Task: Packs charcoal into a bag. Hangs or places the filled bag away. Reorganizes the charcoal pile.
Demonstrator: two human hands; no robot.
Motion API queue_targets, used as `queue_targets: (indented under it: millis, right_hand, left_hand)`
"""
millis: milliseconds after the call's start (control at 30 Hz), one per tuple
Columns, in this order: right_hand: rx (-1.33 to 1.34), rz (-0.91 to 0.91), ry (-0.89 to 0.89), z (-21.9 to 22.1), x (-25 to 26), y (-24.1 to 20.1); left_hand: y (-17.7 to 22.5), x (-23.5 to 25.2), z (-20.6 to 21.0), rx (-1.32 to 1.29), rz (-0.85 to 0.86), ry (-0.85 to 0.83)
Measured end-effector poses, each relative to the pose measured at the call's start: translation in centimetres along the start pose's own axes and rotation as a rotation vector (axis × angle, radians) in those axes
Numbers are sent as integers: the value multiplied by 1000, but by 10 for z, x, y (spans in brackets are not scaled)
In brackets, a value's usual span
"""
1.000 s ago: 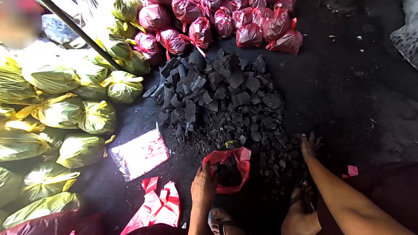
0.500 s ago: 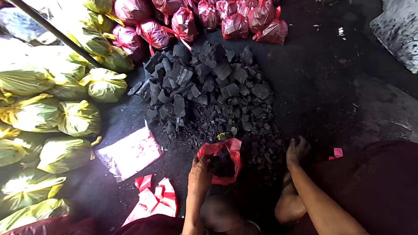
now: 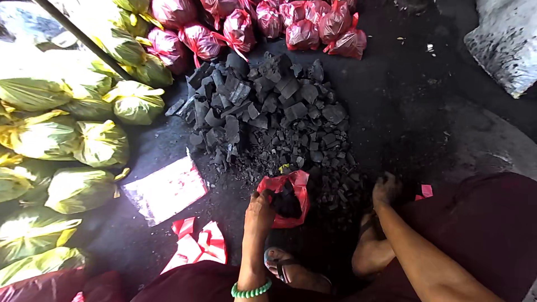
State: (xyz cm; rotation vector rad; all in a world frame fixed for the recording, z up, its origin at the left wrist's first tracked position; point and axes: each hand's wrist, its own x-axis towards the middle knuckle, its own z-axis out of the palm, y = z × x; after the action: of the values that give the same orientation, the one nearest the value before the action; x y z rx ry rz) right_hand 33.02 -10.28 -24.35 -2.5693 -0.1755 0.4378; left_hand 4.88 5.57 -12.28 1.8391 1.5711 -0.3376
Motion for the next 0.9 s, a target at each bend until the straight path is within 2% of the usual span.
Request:
queue_targets:
  millis: [67,167,267,367,533,600,733,800,900]
  right_hand:
    - [-82,148,-46,2,-8,11]
    - [-280,179,-206,11,-20,18]
    - [-309,240,-268,22,-19,15]
    - [-287,280,-245,28,-11,10]
    - [212,265,28,24,-10,22]
    - [196,240,10,26,-14,22]
    - [-12,275,-127,27,-11,4]
    - [-10,231,-142,27,-9,-8]
    - [-19,-75,-179,33,-16,-21]
  left_hand:
    - [5,2,-1,6,8,-14]
    - [10,5,0,24,23,-24]
    - [15,5,3,47,39,-30]
    - [17,8,2,58,30,-62]
    - [14,11,0,47,-9,-100]
    - [13,11,-1,83,-44,-137]
    - [8,11,0,94,-107,-163]
    - [2,10,1,86,-112,-129]
    - [-6,10,4,76,-118,-55]
